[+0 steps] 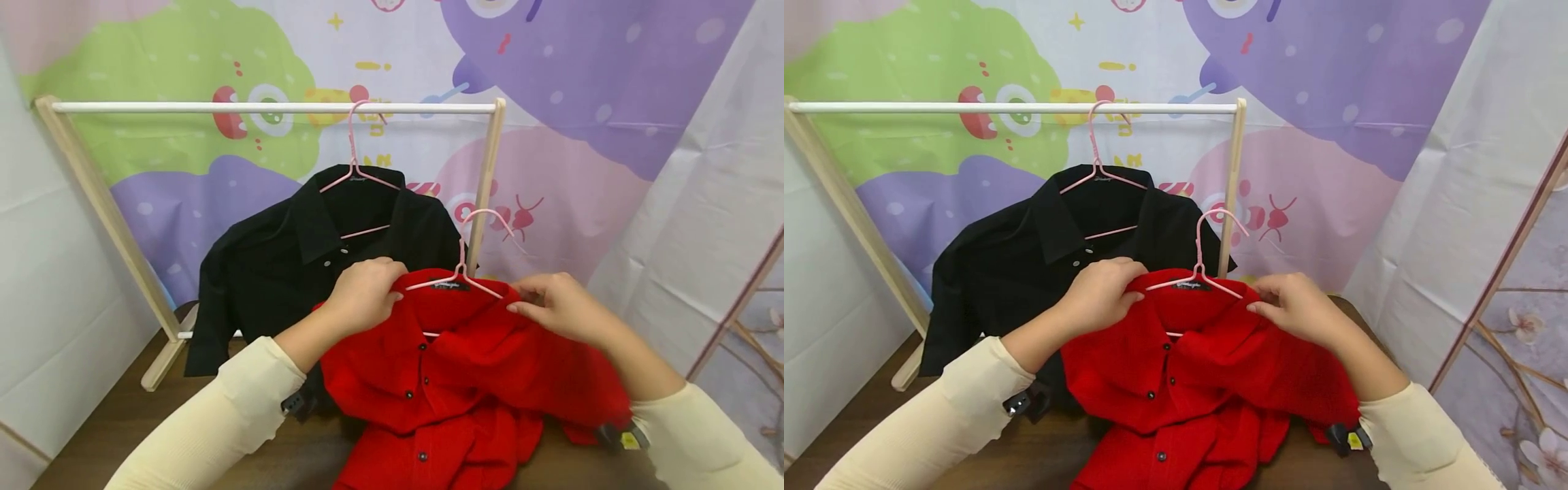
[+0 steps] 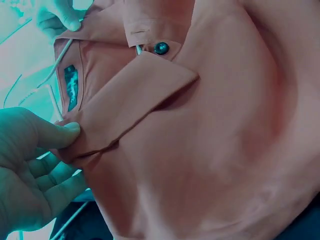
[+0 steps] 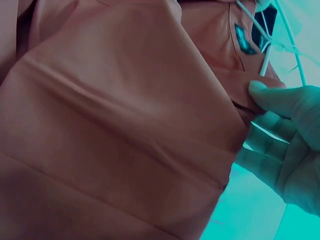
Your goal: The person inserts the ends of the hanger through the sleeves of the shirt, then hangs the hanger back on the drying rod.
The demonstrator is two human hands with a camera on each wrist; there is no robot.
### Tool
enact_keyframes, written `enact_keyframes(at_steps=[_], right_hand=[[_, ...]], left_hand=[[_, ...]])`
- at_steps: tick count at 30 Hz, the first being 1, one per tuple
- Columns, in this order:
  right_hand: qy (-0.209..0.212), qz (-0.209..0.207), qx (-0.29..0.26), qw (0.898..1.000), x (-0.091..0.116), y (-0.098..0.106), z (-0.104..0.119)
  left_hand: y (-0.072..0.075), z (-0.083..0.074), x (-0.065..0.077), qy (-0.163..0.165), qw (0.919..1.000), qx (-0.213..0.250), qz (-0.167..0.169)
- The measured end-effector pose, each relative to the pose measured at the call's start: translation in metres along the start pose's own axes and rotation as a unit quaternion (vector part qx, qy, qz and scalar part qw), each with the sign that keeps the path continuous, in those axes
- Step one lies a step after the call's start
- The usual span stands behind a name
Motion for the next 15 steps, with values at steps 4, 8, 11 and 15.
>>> enact_keyframes(at_steps=[4,8,11,15], right_hand=[[0.021,-0.019,0.023,0.999,0.0,0.001,0.004],[0.033,-0.022,0.033,0.999,0.001,0.001,0.006],[0.032,-0.017,0.02,0.999,0.002,0.002,0.005],[0.03,-0.008,-0.018,0.999,0.005,0.007,0.001]], left_hand=[[-0.001,-0.004,-0.002,-0.002,0.9996,0.027,-0.006],[0.0,-0.01,-0.005,-0.013,0.9994,0.028,0.014],[0.005,-0.013,-0.004,-0.017,0.9998,0.004,0.014],[0.016,-0.013,0.003,-0.015,0.9995,-0.02,-0.019]])
Point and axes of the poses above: each hand's wrist, its own x-axis away from the middle knuckle, its own y-axis out of the back of the hand, z = x × y, the point moved 2 cm from there along -x, towards the middle knuckle, and after that the axes turned 4 degrees about -x, right-handed, at the moved point
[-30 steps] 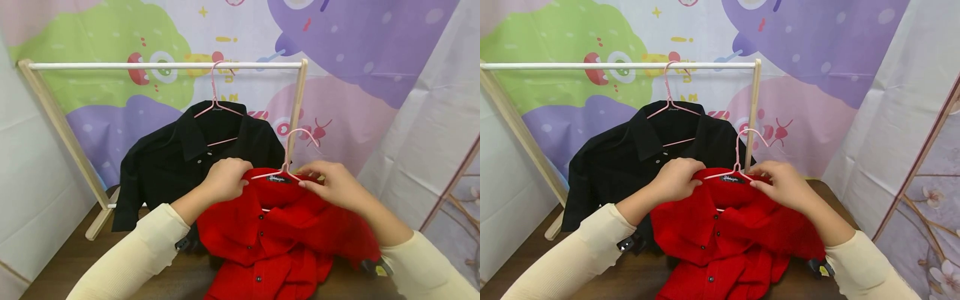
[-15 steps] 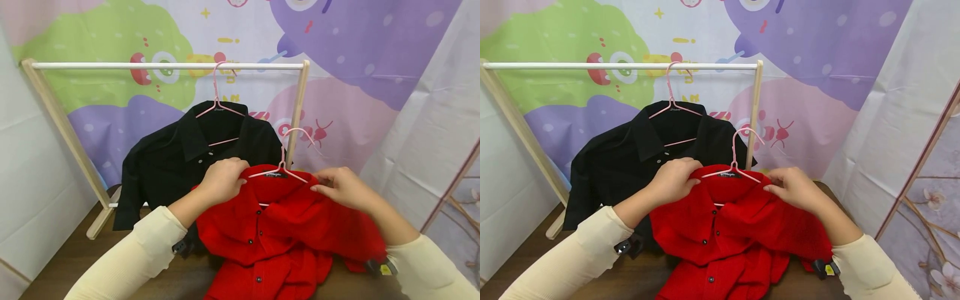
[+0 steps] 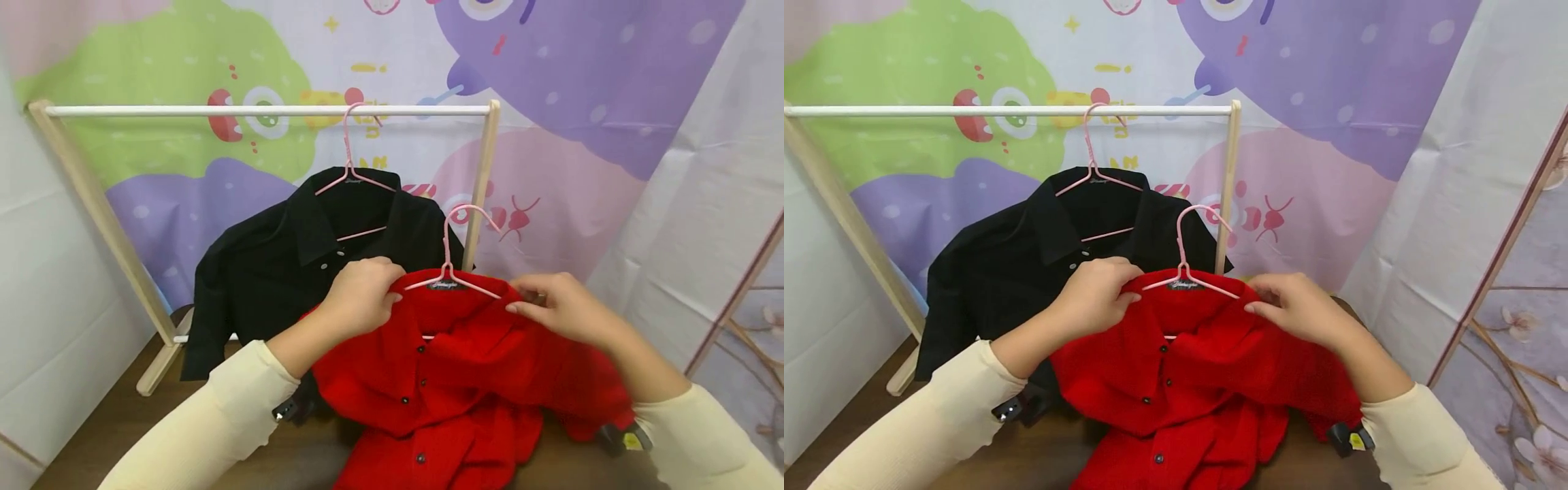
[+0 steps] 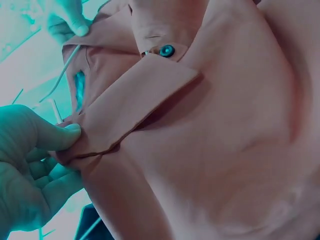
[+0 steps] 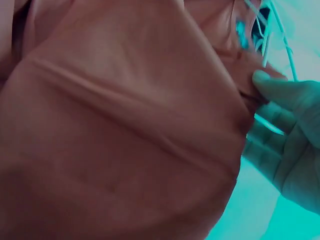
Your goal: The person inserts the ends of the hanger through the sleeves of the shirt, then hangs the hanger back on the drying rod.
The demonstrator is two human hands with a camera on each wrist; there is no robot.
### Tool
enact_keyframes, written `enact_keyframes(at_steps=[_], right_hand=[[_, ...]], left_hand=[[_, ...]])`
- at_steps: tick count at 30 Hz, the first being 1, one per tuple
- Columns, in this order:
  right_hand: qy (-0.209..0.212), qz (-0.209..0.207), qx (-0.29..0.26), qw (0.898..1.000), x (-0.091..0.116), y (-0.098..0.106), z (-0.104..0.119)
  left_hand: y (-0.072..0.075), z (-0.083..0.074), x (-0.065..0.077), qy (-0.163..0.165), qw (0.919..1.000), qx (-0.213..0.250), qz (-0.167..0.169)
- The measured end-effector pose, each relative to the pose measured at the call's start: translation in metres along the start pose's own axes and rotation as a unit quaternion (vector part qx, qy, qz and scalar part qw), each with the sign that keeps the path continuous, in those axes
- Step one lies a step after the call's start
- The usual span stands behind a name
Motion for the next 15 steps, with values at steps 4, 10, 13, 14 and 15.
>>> enact_keyframes(at_steps=[4,10,13,14,15], right_hand=[[0.021,-0.01,-0.01,1.0,0.001,0.006,-0.001],[0.069,-0.059,0.057,0.994,-0.004,0.013,0.007],[0.077,-0.078,0.08,0.991,-0.004,0.015,0.01],[0.077,-0.08,0.084,0.99,-0.004,0.015,0.011],[0.079,-0.082,0.088,0.99,-0.004,0.015,0.011]], left_hand=[[0.012,0.002,0.008,-0.006,0.9994,-0.001,-0.033],[0.022,0.009,0.008,-0.028,0.9955,0.086,-0.031],[0.024,0.022,0.008,-0.021,0.9837,0.177,0.025],[0.023,0.028,0.009,-0.016,0.9783,0.201,0.047],[0.022,0.034,0.01,-0.014,0.9729,0.221,0.066]])
Point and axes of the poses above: each hand's wrist, its own x-axis away from the middle knuckle, its own y-axis out of the back of the hand, z = x × y, the point moved 2 cm from there along -x, towards the middle knuckle, and after that the axes turned 4 degrees about -x, right-handed, at the moved point
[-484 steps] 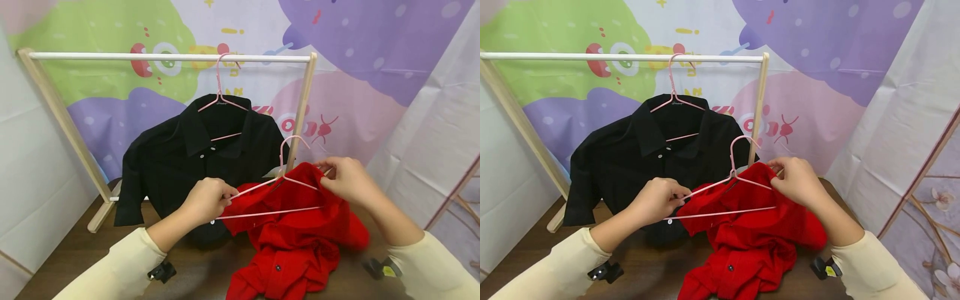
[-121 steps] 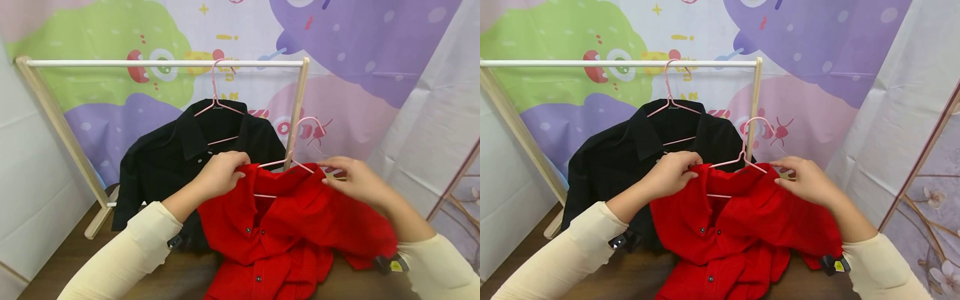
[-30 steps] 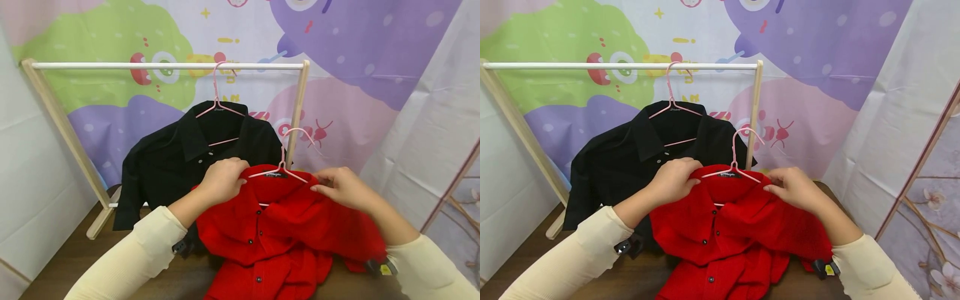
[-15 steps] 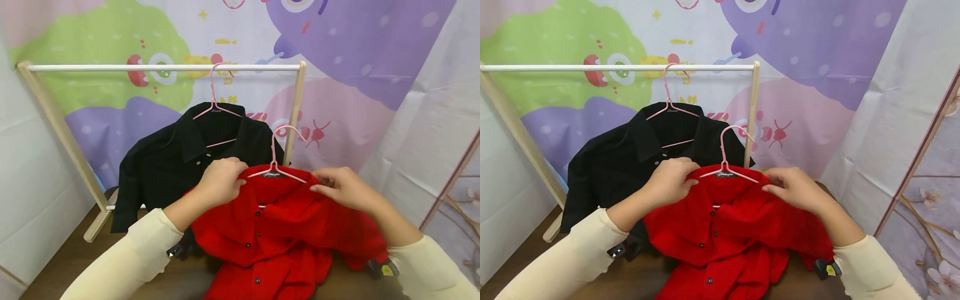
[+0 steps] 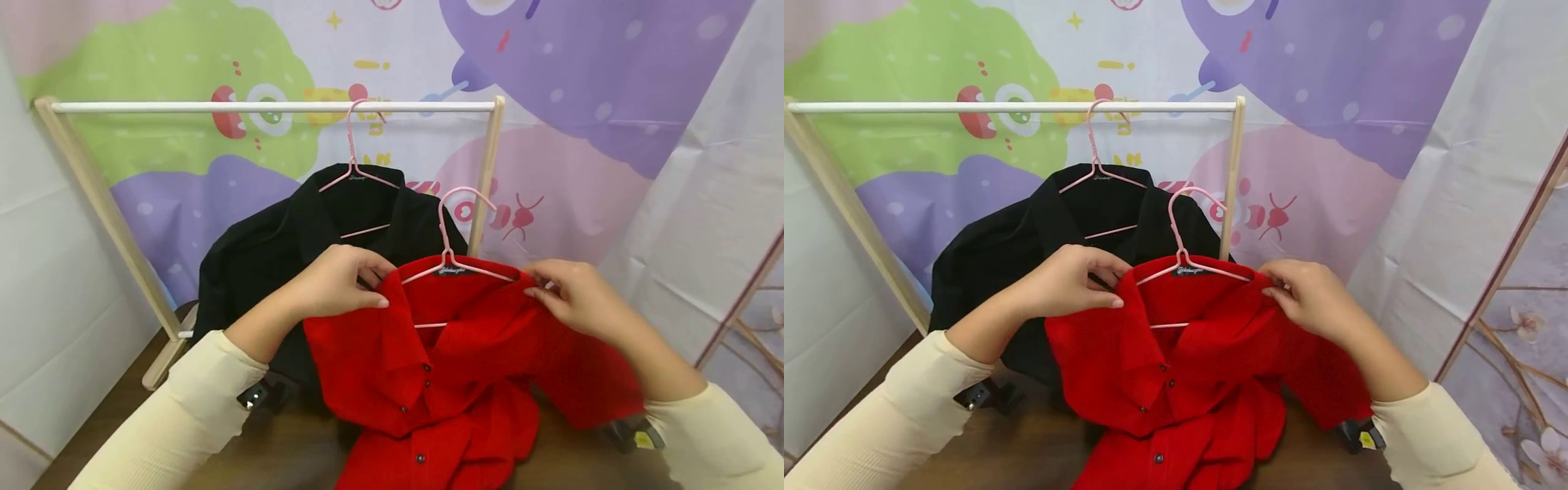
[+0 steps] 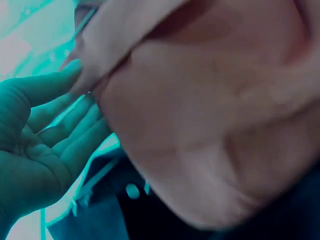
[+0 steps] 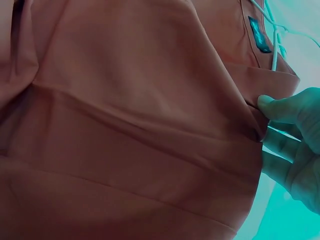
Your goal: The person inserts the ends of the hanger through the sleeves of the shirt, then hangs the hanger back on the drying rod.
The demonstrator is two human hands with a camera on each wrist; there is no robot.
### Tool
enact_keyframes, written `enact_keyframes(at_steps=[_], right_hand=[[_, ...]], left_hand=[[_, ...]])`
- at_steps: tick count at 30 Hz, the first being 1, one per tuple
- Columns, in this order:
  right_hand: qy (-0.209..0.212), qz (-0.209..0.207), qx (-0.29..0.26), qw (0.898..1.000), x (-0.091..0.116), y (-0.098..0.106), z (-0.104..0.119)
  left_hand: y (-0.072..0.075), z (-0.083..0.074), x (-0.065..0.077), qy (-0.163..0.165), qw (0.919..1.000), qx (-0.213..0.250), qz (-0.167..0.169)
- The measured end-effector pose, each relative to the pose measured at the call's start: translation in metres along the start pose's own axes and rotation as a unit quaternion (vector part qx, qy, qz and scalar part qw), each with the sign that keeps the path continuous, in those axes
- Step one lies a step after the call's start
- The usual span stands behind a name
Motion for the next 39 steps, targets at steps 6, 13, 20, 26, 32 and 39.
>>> enact_keyframes(at_steps=[6,13,20,26,32,39], right_hand=[[0.016,-0.005,0.01,1.0,-0.001,0.0,0.0],[0.013,-0.011,0.012,1.0,-0.002,-0.003,0.002],[0.03,-0.014,0.037,0.999,-0.005,-0.006,0.014],[0.022,-0.004,0.05,0.998,-0.005,-0.013,0.021],[0.023,-0.002,0.045,0.999,-0.007,-0.021,0.024],[0.03,0.001,0.01,1.0,-0.011,-0.028,0.026]], left_hand=[[-0.003,0.023,0.005,-0.009,0.9995,-0.006,0.029],[-0.006,0.011,0.015,-0.029,0.9954,-0.083,-0.037],[-0.004,0.0,0.028,-0.019,0.9895,-0.142,-0.02],[-0.001,0.0,0.036,-0.017,0.9973,-0.059,0.041],[-0.005,0.008,0.041,-0.013,0.9996,-0.016,0.019],[-0.01,0.009,0.047,-0.017,0.9916,-0.113,-0.06]])
Point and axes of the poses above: each hand's wrist, its own x-axis away from the middle knuckle, its own y-axis out of the back of the hand, z = x × y, the point moved 2 cm from there along -x, towards the middle knuckle, and after that the axes turned 4 degrees about -x, right-handed, at the moved point
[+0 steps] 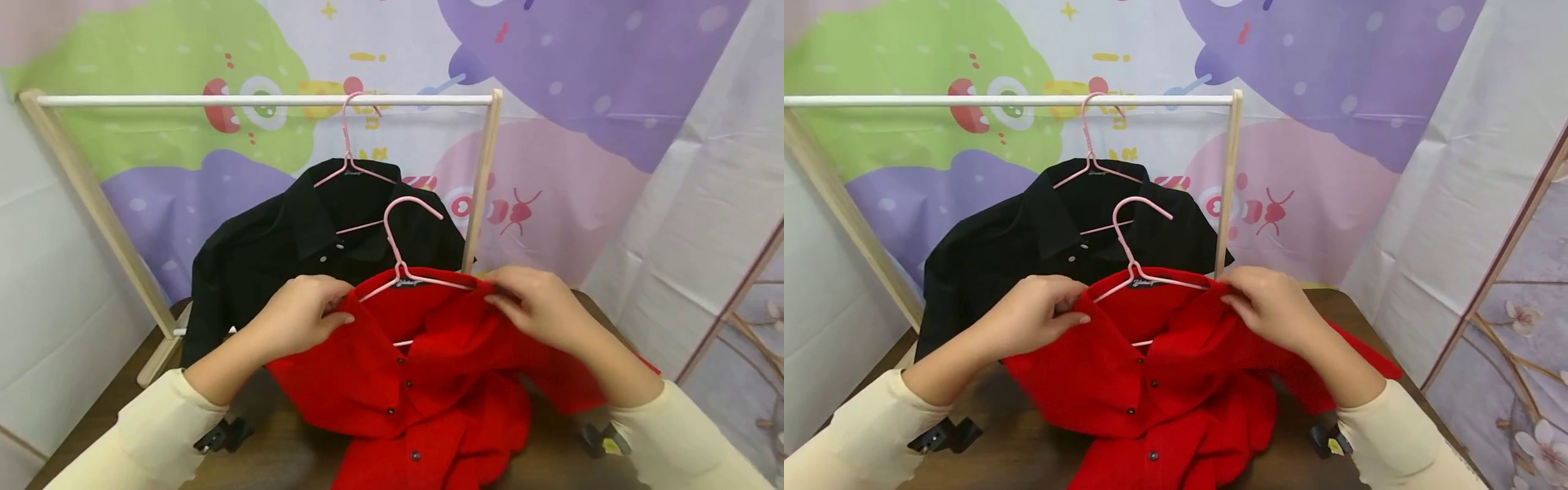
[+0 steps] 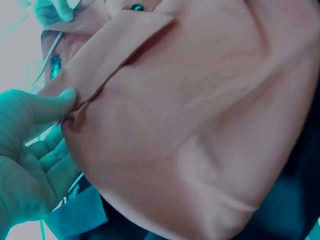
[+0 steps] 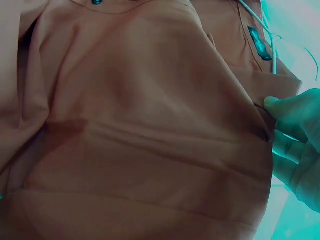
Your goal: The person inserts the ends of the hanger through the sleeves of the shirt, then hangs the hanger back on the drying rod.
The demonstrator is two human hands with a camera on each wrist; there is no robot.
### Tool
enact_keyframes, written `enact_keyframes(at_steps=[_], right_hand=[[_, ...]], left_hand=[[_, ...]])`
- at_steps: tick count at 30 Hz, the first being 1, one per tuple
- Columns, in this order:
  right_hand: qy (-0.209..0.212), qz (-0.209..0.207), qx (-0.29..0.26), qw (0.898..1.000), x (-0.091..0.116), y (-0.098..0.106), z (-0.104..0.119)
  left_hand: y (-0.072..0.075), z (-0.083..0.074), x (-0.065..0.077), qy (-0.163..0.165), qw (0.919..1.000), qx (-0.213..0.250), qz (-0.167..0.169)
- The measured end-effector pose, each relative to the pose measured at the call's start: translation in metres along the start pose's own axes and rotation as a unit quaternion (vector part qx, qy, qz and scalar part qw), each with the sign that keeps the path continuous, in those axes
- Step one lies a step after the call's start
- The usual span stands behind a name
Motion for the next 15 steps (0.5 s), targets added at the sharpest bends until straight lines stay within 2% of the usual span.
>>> enact_keyframes(at_steps=[7,11,15], right_hand=[[-0.019,0.007,-0.03,0.999,-0.002,0.0,0.003],[-0.017,0.021,-0.058,0.998,-0.003,0.002,0.005],[-0.034,0.027,-0.092,0.995,0.0,0.007,0.005]], left_hand=[[0.001,0.0,0.013,-0.001,0.997,-0.053,-0.056],[0.005,0.0,0.021,-0.002,0.9956,-0.067,-0.065],[0.01,0.001,0.03,0.001,0.9956,-0.068,-0.064]])
Point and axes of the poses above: each hand's wrist, its own x-axis away from the middle knuckle, its own y-axis out of the back of the hand, z = x × y, the point moved 2 cm from there along -x, towards the middle knuckle, and after that the axes turned 4 degrees about -x, right-handed, at the moved point
